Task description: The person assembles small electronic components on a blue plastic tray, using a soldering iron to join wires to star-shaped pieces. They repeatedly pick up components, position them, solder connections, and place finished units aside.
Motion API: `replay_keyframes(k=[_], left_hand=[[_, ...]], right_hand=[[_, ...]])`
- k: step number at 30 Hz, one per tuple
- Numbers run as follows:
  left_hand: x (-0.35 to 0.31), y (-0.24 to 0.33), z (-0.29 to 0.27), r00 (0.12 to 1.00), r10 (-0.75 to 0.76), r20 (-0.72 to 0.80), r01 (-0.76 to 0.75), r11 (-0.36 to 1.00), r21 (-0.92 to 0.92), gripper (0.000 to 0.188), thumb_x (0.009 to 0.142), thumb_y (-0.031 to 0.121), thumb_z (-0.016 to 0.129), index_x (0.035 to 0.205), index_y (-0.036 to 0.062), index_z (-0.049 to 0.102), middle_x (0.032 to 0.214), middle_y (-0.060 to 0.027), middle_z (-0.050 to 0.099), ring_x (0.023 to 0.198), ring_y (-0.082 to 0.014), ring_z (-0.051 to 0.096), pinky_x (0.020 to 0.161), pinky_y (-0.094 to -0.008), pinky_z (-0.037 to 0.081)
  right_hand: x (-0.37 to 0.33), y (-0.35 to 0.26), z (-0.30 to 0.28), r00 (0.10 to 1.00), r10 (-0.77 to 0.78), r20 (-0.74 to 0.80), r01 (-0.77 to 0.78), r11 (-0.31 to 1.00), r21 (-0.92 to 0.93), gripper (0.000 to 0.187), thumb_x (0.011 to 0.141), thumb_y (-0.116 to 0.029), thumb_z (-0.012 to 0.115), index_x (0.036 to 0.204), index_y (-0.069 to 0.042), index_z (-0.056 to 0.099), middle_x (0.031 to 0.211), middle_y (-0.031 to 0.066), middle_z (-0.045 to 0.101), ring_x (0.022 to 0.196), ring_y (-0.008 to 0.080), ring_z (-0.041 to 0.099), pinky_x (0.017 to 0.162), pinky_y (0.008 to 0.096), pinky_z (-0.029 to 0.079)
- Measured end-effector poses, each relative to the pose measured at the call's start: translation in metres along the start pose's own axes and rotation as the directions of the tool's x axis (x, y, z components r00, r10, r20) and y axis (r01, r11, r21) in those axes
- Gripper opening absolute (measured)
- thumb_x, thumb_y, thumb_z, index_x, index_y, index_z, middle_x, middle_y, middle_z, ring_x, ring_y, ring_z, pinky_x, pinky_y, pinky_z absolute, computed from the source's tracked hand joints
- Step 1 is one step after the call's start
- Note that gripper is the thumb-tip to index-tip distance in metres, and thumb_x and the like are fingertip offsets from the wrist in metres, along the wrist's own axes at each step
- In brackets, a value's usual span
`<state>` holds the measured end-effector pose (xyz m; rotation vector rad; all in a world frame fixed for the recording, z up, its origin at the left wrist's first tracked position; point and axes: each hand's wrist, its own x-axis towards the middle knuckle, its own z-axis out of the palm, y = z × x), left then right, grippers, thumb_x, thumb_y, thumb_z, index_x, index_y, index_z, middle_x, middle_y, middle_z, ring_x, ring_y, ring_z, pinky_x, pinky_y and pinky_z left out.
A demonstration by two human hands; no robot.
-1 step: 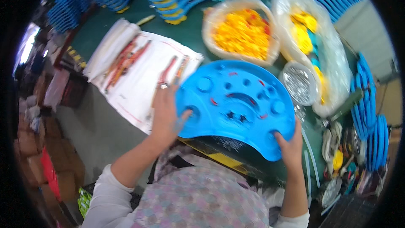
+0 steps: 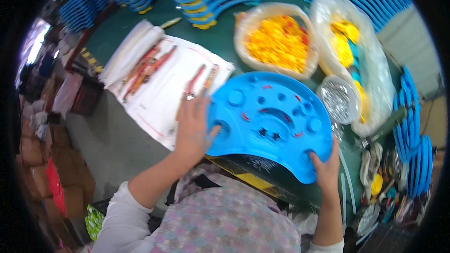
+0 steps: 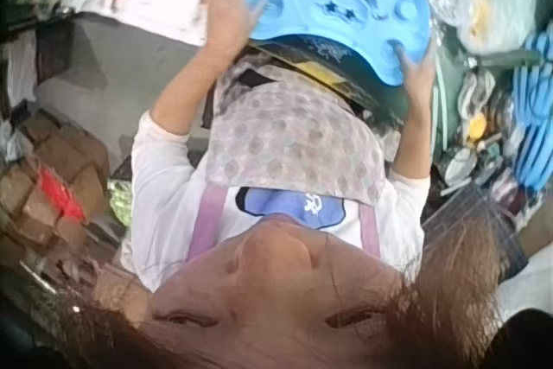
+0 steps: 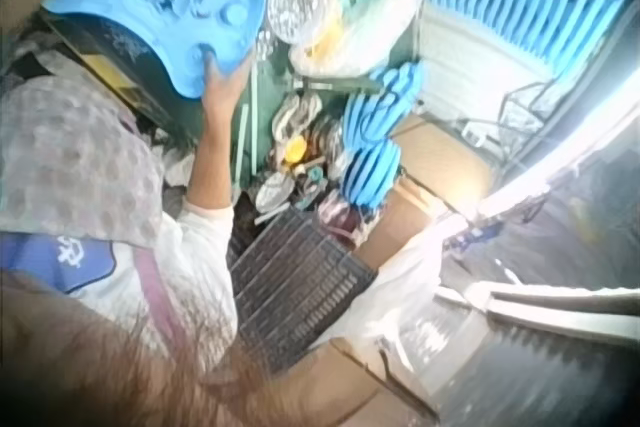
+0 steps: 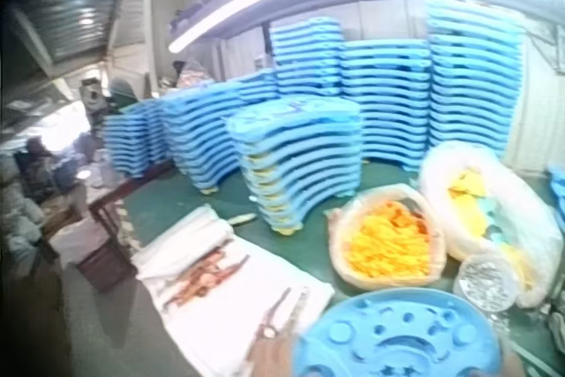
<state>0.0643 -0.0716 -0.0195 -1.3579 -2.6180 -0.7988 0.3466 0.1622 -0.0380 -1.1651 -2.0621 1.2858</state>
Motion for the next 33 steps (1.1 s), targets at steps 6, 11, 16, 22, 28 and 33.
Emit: replay_keyframes(k=[6,11,16,22,28,33], left_hand=[[0.033,-0.042,-0.030,0.973,-0.029,-0.228,-0.029,0.969,-0.246,0.042,0.083,0.011,0.078,0.120,0.0020,0.062,0.117,-0.0173,0.059,0.109,-0.0371,0.058,0.100,-0.0448,0.047],[0.079,-0.169,-0.067,0.906,-0.306,-0.293,0.276,0.951,-0.139,0.032,0.094,0.020,0.067,0.116,-0.0022,0.065,0.119,-0.0225,0.065,0.114,-0.0404,0.059,0.101,-0.0475,0.047],[0.077,-0.240,-0.044,0.879,-0.321,-0.354,0.374,0.923,0.091,0.039,0.094,0.029,0.068,0.117,-0.0020,0.066,0.135,-0.0225,0.059,0.125,-0.0415,0.052,0.106,-0.0474,0.044],[0.073,-0.215,-0.053,0.907,-0.383,-0.174,0.371,0.923,-0.099,0.031,0.091,0.027,0.075,0.104,-0.0007,0.069,0.118,-0.0203,0.064,0.109,-0.0352,0.061,0.095,-0.0438,0.050],[0.062,-0.169,-0.088,0.973,-0.114,0.199,0.180,0.919,-0.352,0.023,0.091,0.022,0.075,0.095,0.0007,0.068,0.096,-0.0118,0.065,0.082,-0.0231,0.064,0.076,-0.0350,0.053],[0.082,-0.208,-0.099,0.938,-0.099,-0.331,0.091,0.995,-0.038,0.018,0.088,0.014,0.075,0.095,0.0002,0.065,0.095,-0.0139,0.063,0.087,-0.0311,0.061,0.079,-0.0395,0.051]], right_hand=[[0.008,-0.008,-0.014,0.985,-0.170,-0.024,0.153,0.931,-0.331,0.076,0.081,0.000,0.077,0.149,-0.006,0.044,0.139,0.0141,0.053,0.111,0.0228,0.059,0.087,0.0326,0.052],[0.021,-0.057,-0.018,0.923,-0.373,-0.089,0.299,0.846,-0.441,0.066,0.084,0.002,0.074,0.145,-0.006,0.050,0.136,0.0105,0.052,0.099,0.0180,0.056,0.073,0.0278,0.050],[0.047,-0.106,0.031,0.871,-0.479,0.104,0.484,0.808,-0.336,0.064,0.081,0.003,0.079,0.140,-0.005,0.054,0.138,0.0128,0.052,0.096,0.0195,0.059,0.075,0.0288,0.052],[0.058,-0.158,0.115,0.740,-0.519,0.428,0.653,0.707,-0.272,0.061,0.080,-0.002,0.083,0.136,-0.007,0.057,0.138,0.0146,0.054,0.104,0.0259,0.066,0.076,0.0365,0.059],[0.076,-0.198,0.194,0.471,-0.631,0.616,0.841,0.532,-0.097,0.055,0.084,-0.014,0.079,0.134,-0.009,0.058,0.133,0.0145,0.057,0.116,0.0358,0.062,0.094,0.0433,0.054],[0.104,-0.218,0.260,0.361,-0.681,0.637,0.877,0.480,0.017,0.034,0.089,-0.011,0.072,0.121,-0.006,0.064,0.118,0.0137,0.065,0.114,0.0348,0.061,0.096,0.0416,0.051]])
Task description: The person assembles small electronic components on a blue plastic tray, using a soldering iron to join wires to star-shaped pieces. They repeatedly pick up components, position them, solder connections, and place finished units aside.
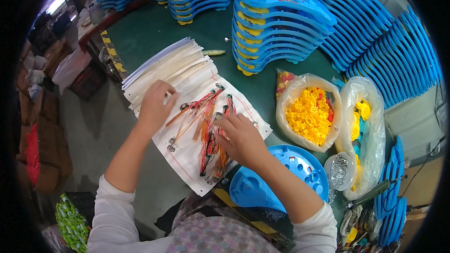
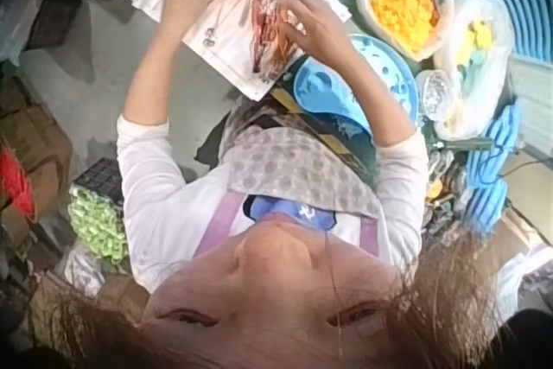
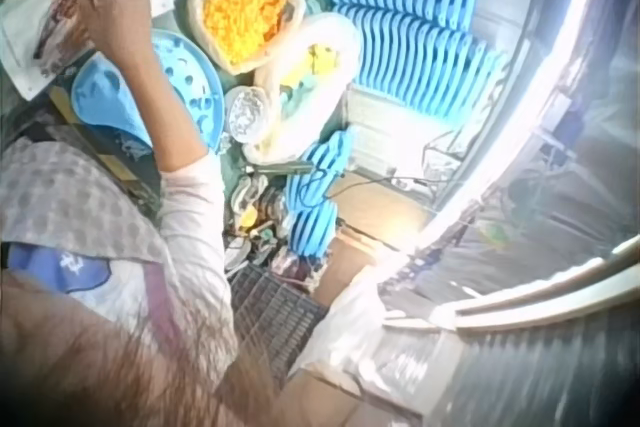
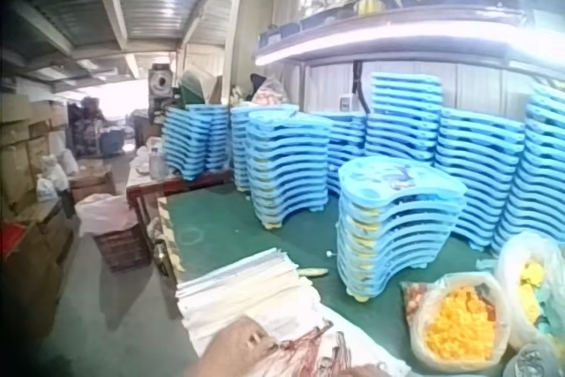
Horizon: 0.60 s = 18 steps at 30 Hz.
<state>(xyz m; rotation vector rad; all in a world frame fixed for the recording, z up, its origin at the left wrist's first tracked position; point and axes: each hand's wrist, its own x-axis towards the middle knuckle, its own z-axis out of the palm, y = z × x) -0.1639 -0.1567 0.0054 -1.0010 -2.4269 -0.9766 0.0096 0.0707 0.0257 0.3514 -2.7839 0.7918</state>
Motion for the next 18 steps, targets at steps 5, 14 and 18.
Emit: replay_keyframes(k=[5,14,18], left_hand=[[0.007,-0.027,0.009,0.998,-0.021,0.067,0.007,0.979,0.205,0.024,0.086,0.013,0.074,0.106,0.0030,0.068,0.106,-0.0150,0.063,0.104,-0.0346,0.058,0.090,-0.0435,0.049],[0.003,0.009,0.055,0.979,-0.020,0.201,0.045,0.992,-0.119,0.022,0.091,0.015,0.071,0.106,0.0002,0.070,0.097,-0.0149,0.069,0.101,-0.0346,0.062,0.090,-0.0430,0.050],[0.023,0.011,0.057,0.833,-0.224,0.506,0.325,0.938,-0.120,0.023,0.096,0.019,0.067,0.107,-0.0008,0.070,0.095,-0.0134,0.071,0.091,-0.0215,0.066,0.077,-0.0354,0.051]], right_hand=[[0.073,0.035,0.035,0.989,-0.105,-0.102,0.088,0.985,-0.151,0.031,0.090,-0.001,0.060,0.119,-0.007,0.066,0.121,0.0122,0.068,0.116,0.0329,0.060,0.102,0.0411,0.045],[0.093,0.073,0.042,0.993,0.099,-0.072,-0.119,0.916,-0.383,0.030,0.091,-0.011,0.065,0.120,-0.013,0.070,0.111,0.0082,0.064,0.111,0.0298,0.058,0.101,0.0448,0.042],[0.077,0.068,0.035,0.990,0.111,-0.089,-0.133,0.941,-0.310,0.026,0.091,-0.015,0.069,0.116,-0.014,0.072,0.104,0.0076,0.061,0.107,0.0295,0.057,0.097,0.0447,0.042]])
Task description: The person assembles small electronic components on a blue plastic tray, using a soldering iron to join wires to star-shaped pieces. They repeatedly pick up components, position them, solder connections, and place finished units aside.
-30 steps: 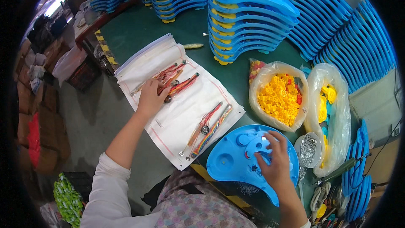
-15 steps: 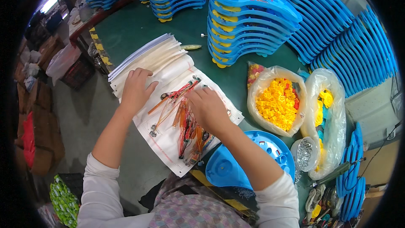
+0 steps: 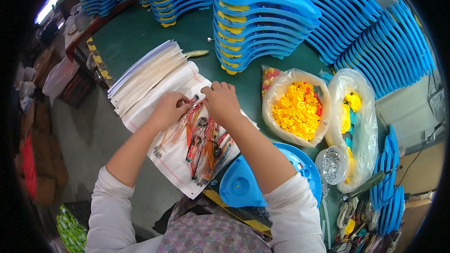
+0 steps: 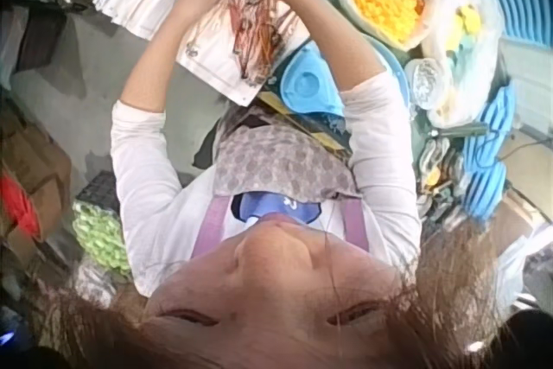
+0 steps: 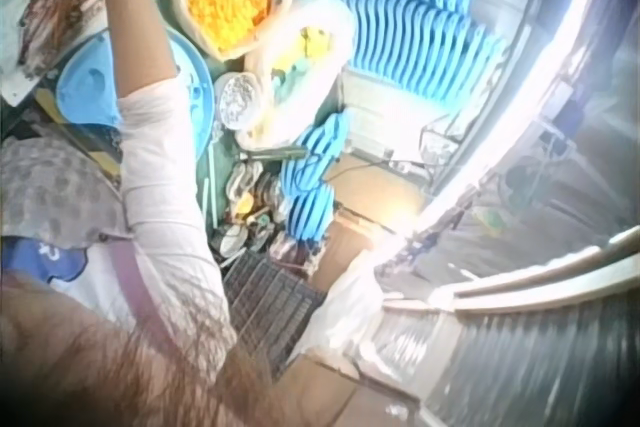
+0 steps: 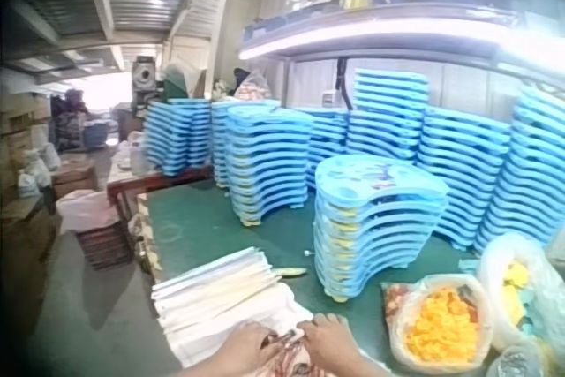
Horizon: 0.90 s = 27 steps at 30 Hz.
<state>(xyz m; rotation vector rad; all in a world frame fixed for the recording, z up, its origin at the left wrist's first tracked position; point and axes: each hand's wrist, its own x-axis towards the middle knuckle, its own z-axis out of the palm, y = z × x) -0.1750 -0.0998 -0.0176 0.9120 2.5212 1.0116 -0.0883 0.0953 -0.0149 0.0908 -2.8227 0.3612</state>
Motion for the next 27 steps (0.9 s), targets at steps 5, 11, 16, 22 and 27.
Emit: replay_keyframes(k=[5,11,16,22,27], left_hand=[[-0.008,0.003,-0.022,0.989,-0.143,-0.024,0.101,0.796,-0.597,0.018,0.099,0.021,0.065,0.106,0.0041,0.068,0.096,-0.0074,0.070,0.078,-0.0125,0.065,0.064,-0.0298,0.050],[-0.052,0.034,-0.089,0.943,0.073,-0.325,-0.329,0.057,-0.943,0.021,0.107,0.026,0.055,0.109,0.0058,0.062,0.098,-0.0079,0.067,0.076,-0.0109,0.062,0.053,-0.0214,0.046],[-0.076,0.094,-0.087,0.791,0.287,-0.540,-0.564,0.683,-0.464,0.011,0.098,-0.005,0.061,0.108,-0.0025,0.063,0.107,-0.0122,0.071,0.093,-0.0140,0.069,0.074,-0.0248,0.056],[-0.100,0.147,-0.035,0.488,0.832,-0.265,-0.833,0.534,0.143,0.022,0.076,-0.003,0.073,0.094,0.0096,0.068,0.110,-0.0085,0.072,0.110,-0.0346,0.062,0.098,-0.0447,0.047],[-0.106,0.129,0.075,0.404,0.909,0.104,-0.911,0.410,-0.050,0.019,0.077,0.005,0.069,0.096,0.0086,0.065,0.105,-0.0060,0.067,0.106,-0.0297,0.063,0.092,-0.0419,0.051]], right_hand=[[-0.017,0.012,0.003,1.000,0.013,-0.010,-0.013,1.000,-0.014,0.027,0.088,-0.015,0.071,0.115,-0.014,0.073,0.108,0.0074,0.061,0.109,0.0289,0.057,0.096,0.0438,0.043],[-0.027,0.008,0.004,0.994,0.002,-0.113,-0.003,1.000,-0.011,0.045,0.085,-0.013,0.074,0.129,-0.012,0.064,0.126,0.0098,0.057,0.118,0.0312,0.053,0.099,0.0446,0.042],[-0.042,0.010,-0.028,0.978,0.004,-0.210,0.016,0.996,0.092,0.048,0.084,-0.014,0.076,0.129,-0.010,0.062,0.131,0.0114,0.056,0.122,0.0324,0.052,0.102,0.0456,0.041],[-0.091,0.048,-0.070,0.950,0.088,-0.299,-0.028,0.980,0.197,0.040,0.087,-0.014,0.075,0.125,-0.006,0.063,0.128,0.0168,0.058,0.120,0.0380,0.056,0.104,0.0458,0.045],[-0.146,0.101,-0.104,0.890,0.349,-0.292,-0.299,0.932,0.203,0.029,0.091,-0.012,0.071,0.118,-0.005,0.067,0.117,0.0169,0.065,0.113,0.0370,0.062,0.101,0.0431,0.048]])
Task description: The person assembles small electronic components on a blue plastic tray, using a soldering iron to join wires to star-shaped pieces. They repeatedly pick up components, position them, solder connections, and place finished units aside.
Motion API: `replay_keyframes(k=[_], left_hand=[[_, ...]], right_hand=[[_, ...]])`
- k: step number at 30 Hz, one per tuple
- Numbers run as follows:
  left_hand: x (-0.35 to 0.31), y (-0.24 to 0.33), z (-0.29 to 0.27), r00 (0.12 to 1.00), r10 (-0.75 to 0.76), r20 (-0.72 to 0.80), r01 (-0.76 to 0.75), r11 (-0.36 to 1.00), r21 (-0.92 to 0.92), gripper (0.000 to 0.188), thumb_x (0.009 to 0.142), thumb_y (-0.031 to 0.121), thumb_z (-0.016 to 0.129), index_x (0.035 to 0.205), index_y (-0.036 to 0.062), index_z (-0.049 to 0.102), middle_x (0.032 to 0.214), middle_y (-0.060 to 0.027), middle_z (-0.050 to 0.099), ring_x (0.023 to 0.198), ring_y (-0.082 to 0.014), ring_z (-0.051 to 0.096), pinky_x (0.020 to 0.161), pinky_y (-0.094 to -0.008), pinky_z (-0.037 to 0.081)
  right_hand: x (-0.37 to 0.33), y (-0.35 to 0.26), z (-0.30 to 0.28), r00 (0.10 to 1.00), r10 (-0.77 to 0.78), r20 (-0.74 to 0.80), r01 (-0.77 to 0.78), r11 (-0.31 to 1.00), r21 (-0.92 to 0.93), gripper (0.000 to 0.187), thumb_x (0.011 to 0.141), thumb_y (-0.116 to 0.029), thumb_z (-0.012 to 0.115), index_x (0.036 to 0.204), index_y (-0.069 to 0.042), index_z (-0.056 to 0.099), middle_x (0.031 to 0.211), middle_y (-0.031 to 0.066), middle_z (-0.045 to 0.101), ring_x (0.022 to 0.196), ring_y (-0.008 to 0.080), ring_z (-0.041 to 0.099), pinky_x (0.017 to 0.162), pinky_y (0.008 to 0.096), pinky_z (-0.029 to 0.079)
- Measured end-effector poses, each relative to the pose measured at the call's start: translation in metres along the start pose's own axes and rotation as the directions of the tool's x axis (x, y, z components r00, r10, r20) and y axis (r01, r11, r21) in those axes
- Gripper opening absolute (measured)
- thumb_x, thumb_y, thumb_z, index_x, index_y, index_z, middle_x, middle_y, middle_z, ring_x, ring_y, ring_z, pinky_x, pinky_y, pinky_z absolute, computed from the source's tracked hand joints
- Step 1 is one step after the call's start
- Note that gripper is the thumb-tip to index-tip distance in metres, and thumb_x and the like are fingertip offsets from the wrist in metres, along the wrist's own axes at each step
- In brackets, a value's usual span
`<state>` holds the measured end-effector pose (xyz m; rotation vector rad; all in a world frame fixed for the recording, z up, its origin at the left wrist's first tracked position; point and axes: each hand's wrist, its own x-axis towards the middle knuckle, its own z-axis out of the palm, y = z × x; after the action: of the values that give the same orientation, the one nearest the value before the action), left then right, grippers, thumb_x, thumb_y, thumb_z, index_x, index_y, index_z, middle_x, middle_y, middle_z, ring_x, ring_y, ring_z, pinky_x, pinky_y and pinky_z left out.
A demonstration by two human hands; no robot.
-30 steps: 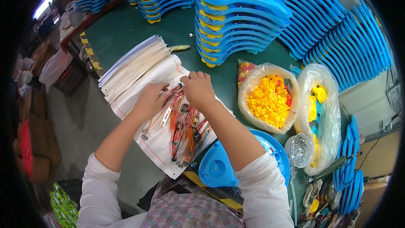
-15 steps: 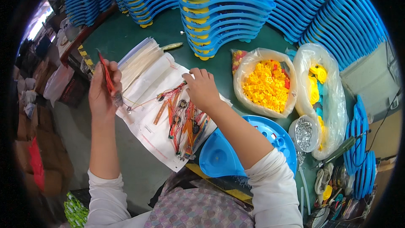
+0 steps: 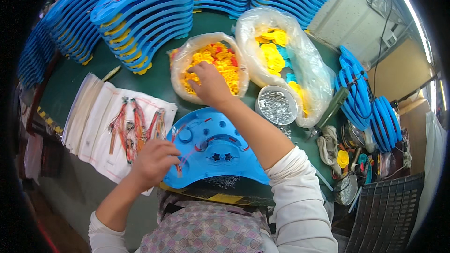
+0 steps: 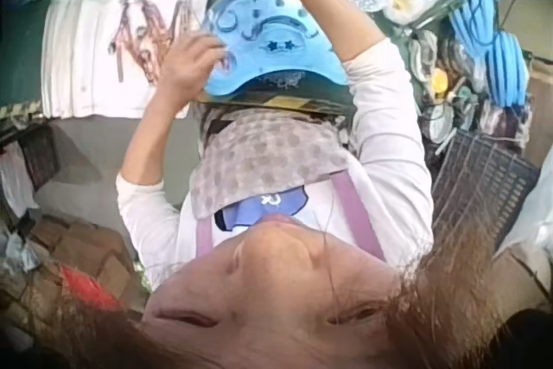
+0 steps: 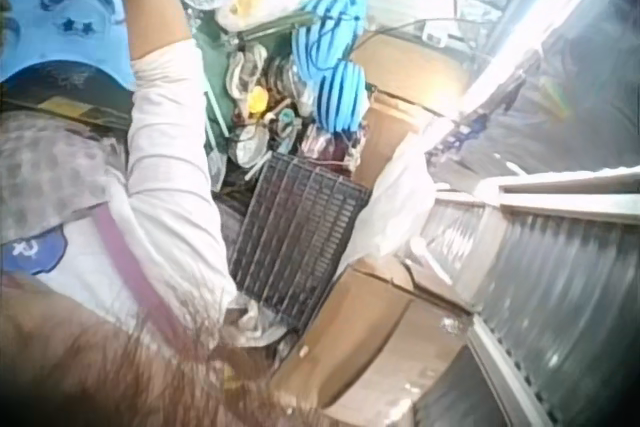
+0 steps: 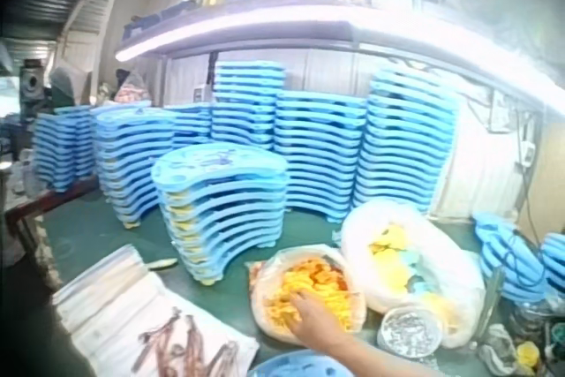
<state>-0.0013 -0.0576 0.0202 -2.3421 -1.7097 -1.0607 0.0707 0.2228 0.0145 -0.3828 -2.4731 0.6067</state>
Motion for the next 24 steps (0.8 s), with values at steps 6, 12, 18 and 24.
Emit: replay_keyframes(k=[6,12,18,24], left_hand=[[0.002,0.004,0.029,0.970,-0.029,0.240,0.039,0.998,-0.040,0.017,0.074,0.006,0.071,0.089,0.0080,0.063,0.102,-0.0057,0.065,0.105,-0.0294,0.062,0.091,-0.0431,0.050],[0.018,0.009,0.023,0.972,-0.106,0.210,0.115,0.993,-0.030,0.021,0.068,0.001,0.071,0.086,0.0087,0.063,0.103,-0.0060,0.066,0.103,-0.0297,0.062,0.090,-0.0444,0.048],[0.023,0.017,0.010,0.975,-0.080,-0.208,0.103,0.989,0.106,0.021,0.071,0.005,0.070,0.090,0.0095,0.063,0.106,-0.0061,0.067,0.095,-0.0298,0.062,0.082,-0.0444,0.049],[0.007,0.017,0.031,0.974,-0.051,0.221,0.051,0.999,0.004,0.015,0.073,0.008,0.068,0.088,0.0084,0.065,0.097,-0.0055,0.066,0.095,-0.0265,0.063,0.077,-0.0406,0.051]], right_hand=[[0.001,0.091,-0.047,0.971,0.190,-0.145,-0.200,0.978,-0.059,0.028,0.095,-0.008,0.064,0.122,-0.004,0.069,0.113,0.0212,0.070,0.103,0.0404,0.067,0.092,0.0417,0.054],[0.037,0.093,-0.058,0.919,0.314,0.239,-0.110,0.786,-0.608,0.037,0.092,-0.003,0.061,0.128,-0.007,0.066,0.115,0.0175,0.071,0.110,0.0352,0.067,0.095,0.0423,0.054],[0.038,0.100,-0.060,0.885,0.344,0.314,-0.112,0.812,-0.573,0.029,0.089,-0.008,0.066,0.117,-0.005,0.065,0.114,0.0177,0.071,0.111,0.0337,0.066,0.093,0.0428,0.055],[0.018,0.121,-0.060,0.956,0.099,0.275,0.054,0.865,-0.499,0.021,0.086,-0.005,0.066,0.107,-0.006,0.070,0.110,0.0154,0.069,0.105,0.0335,0.068,0.089,0.0427,0.056]])
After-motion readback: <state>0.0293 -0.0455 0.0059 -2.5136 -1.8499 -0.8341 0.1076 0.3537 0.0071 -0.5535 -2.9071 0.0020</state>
